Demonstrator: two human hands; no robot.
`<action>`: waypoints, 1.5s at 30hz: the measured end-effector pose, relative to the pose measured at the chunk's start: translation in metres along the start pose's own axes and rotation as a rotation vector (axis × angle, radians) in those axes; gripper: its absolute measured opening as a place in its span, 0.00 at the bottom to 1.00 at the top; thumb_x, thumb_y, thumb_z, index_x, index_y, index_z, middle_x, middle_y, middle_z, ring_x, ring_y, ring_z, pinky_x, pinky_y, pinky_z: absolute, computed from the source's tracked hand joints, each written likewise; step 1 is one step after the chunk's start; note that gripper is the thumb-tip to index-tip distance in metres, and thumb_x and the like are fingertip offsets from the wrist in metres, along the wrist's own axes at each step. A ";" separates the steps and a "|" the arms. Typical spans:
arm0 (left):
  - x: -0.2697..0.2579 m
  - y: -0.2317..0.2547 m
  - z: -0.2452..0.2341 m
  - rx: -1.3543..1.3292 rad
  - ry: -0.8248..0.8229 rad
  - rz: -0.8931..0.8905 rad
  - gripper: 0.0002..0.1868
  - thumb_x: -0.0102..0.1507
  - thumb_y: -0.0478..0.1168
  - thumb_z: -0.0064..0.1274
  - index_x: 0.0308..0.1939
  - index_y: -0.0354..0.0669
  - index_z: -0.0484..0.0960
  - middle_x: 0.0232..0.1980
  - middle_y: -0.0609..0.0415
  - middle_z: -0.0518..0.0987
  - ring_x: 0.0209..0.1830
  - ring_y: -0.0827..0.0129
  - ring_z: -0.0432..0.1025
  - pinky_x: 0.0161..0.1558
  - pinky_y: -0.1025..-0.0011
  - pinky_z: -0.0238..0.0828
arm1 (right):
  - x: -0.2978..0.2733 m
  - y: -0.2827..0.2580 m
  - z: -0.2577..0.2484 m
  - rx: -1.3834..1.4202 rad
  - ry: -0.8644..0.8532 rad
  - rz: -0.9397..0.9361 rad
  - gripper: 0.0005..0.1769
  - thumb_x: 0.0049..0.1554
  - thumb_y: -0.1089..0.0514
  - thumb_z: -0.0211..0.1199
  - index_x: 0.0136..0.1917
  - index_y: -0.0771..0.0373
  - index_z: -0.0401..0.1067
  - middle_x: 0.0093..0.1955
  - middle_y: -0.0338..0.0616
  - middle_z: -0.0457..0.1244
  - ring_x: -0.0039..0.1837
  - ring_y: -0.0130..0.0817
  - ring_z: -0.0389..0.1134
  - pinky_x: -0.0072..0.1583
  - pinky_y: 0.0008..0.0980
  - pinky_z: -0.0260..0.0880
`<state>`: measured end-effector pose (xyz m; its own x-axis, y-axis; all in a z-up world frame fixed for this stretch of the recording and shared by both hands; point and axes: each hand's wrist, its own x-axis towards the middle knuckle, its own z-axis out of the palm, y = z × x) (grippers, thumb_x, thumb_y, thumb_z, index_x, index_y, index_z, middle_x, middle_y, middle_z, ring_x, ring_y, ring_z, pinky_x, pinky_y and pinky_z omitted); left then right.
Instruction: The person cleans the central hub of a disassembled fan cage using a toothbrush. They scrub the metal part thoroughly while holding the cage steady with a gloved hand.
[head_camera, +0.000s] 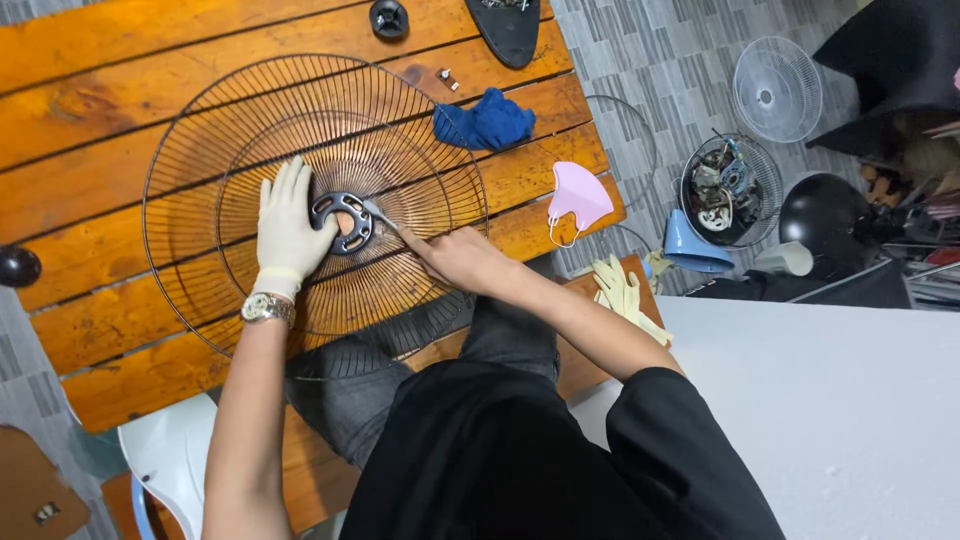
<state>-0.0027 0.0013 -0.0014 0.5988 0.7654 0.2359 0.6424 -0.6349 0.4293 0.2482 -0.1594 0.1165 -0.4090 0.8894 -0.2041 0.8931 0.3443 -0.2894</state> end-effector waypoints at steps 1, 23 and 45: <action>-0.001 0.000 0.000 -0.006 0.000 -0.008 0.45 0.55 0.44 0.59 0.75 0.33 0.66 0.78 0.39 0.63 0.78 0.46 0.57 0.76 0.42 0.47 | 0.005 -0.001 0.004 -0.001 -0.009 -0.003 0.30 0.64 0.57 0.47 0.78 0.66 0.56 0.35 0.49 0.71 0.33 0.43 0.73 0.37 0.40 0.70; 0.005 -0.007 0.001 -0.018 -0.018 0.014 0.44 0.57 0.44 0.60 0.75 0.31 0.65 0.79 0.37 0.61 0.80 0.45 0.55 0.77 0.43 0.43 | 0.009 -0.019 0.053 -0.015 0.008 0.111 0.40 0.60 0.53 0.51 0.82 0.61 0.46 0.42 0.52 0.72 0.41 0.48 0.76 0.43 0.48 0.74; 0.011 -0.007 -0.006 0.035 -0.042 -0.029 0.40 0.64 0.44 0.56 0.75 0.25 0.63 0.79 0.32 0.59 0.80 0.42 0.52 0.77 0.41 0.40 | 0.044 -0.012 0.054 -0.026 0.091 0.160 0.39 0.62 0.56 0.49 0.83 0.57 0.44 0.34 0.48 0.71 0.35 0.42 0.74 0.38 0.38 0.72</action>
<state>-0.0033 0.0146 0.0030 0.5989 0.7787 0.1871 0.6754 -0.6166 0.4045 0.2092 -0.1405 0.0600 -0.2442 0.9564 -0.1601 0.9503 0.2031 -0.2359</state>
